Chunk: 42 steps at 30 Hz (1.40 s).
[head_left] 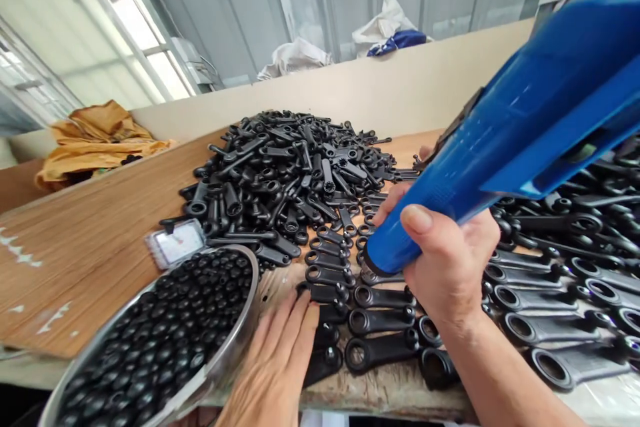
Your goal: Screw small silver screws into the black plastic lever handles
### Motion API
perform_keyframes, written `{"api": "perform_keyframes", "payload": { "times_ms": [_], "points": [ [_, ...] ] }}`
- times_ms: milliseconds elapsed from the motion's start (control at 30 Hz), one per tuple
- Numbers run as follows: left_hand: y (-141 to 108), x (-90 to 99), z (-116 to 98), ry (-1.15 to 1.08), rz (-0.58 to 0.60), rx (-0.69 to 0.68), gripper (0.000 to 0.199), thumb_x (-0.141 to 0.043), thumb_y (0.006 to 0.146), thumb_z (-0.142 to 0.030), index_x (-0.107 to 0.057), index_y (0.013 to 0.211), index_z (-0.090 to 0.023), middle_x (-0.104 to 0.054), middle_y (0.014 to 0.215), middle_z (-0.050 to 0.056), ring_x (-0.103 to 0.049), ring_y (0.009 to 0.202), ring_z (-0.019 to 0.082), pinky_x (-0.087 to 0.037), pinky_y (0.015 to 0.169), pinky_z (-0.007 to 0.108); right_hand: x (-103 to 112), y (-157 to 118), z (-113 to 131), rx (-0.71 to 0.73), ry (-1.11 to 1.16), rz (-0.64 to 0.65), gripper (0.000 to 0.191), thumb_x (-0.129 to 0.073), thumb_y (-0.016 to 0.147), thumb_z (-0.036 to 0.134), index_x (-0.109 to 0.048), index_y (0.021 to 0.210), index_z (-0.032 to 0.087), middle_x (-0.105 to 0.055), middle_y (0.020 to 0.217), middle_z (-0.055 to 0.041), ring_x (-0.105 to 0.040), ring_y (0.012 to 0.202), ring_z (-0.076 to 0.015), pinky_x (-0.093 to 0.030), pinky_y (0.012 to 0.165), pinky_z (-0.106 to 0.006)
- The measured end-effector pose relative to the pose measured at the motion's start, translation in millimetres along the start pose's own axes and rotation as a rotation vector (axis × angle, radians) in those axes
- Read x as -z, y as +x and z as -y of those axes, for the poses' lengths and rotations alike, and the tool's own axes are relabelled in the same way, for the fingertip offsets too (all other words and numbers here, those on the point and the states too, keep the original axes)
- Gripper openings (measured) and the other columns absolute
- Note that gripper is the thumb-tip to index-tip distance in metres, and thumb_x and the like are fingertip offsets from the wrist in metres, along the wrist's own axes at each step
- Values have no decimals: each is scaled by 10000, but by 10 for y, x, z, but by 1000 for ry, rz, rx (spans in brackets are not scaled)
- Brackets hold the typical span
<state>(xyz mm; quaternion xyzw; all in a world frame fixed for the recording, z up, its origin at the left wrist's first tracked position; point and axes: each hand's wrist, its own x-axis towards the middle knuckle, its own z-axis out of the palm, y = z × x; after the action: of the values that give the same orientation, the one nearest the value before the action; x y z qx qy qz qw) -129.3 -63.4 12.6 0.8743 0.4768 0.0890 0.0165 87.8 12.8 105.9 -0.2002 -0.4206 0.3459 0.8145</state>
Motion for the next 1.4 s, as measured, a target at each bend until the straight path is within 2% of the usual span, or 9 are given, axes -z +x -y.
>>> {"api": "perform_keyframes", "payload": {
  "times_ms": [133, 233, 367, 600, 700, 800, 867, 1033, 1400],
  "points": [
    [392, 18, 114, 44, 322, 73, 1413, -725, 472, -744, 18, 1469, -73, 53, 1522, 224, 74, 1375, 434, -83, 1101, 648, 42, -4, -77, 10, -68, 7, 241, -781, 631, 381, -642, 590, 189, -574, 538, 37, -465, 433, -107, -407, 405, -255],
    [585, 96, 79, 31, 482, 142, 1377, -609, 499, -842, -38, 1448, -24, 126, 1506, 202, 161, 1364, 363, 0, 1115, 566, 49, 4, -128, 12, -93, -8, 205, -765, 644, 364, -671, 617, 184, -596, 575, 25, -473, 458, -111, -400, 410, -252],
    [726, 194, 38, -2, 517, 76, 1299, -522, 570, -853, -12, 1437, -32, 120, 1510, 175, 149, 1379, 307, 31, 1112, 528, 8, 28, -202, 19, -87, -52, 196, -779, 627, 345, -672, 634, 180, -597, 570, 30, -483, 474, -112, -398, 434, -251],
    [791, 52, 89, -55, 434, -27, 1190, -498, 648, -824, -97, 1454, -46, -37, 1519, 209, 1, 1400, 341, -83, 1117, 571, -93, 44, -372, -9, -101, -94, 243, -811, 581, 343, -638, 654, 190, -641, 590, 39, -491, 457, -110, -464, 512, -290],
    [755, -137, 148, 27, 233, -136, 1075, -488, 707, -794, -224, 1448, -62, -200, 1501, 205, -159, 1390, 362, -222, 1106, 572, -78, 28, -435, -22, -157, -94, 251, -814, 580, 367, -654, 639, 183, -643, 595, 26, -501, 466, -119, -453, 499, -291],
    [763, -421, 247, 172, -26, -182, 567, -368, 958, -482, -368, 1406, -135, -400, 1438, 141, -353, 1337, 302, -356, 1070, 502, -48, 17, -476, -42, -206, -86, 268, -802, 590, 409, -684, 635, 173, -638, 613, 5, -533, 496, -145, -439, 475, -291],
    [795, -624, 325, 207, -94, -169, 404, -274, 1004, -257, -435, 1367, -180, -484, 1387, 100, -432, 1294, 265, -388, 1047, 466, -36, 12, -492, -45, -235, -72, 280, -788, 602, 430, -695, 628, 167, -626, 605, -1, -537, 503, -150, -433, 467, -287],
    [827, -958, 472, 204, -167, -235, 460, -374, 985, -359, -330, 1427, -243, -466, 1424, 56, -404, 1318, 255, -315, 1087, 431, -53, 0, -523, -37, -262, -66, 303, -777, 609, 456, -699, 643, 165, -625, 604, -6, -525, 503, -143, -433, 478, -287],
    [870, -1131, 417, 270, -286, -239, 379, -302, 1009, -302, -453, 1339, -195, -535, 1361, 85, -449, 1285, 269, -340, 1043, 456, -123, -1, -536, -7, -267, -61, 365, -782, 596, 428, -658, 829, 177, -650, 591, 9, -582, 497, -182, -465, 461, -315]
  ]
}}
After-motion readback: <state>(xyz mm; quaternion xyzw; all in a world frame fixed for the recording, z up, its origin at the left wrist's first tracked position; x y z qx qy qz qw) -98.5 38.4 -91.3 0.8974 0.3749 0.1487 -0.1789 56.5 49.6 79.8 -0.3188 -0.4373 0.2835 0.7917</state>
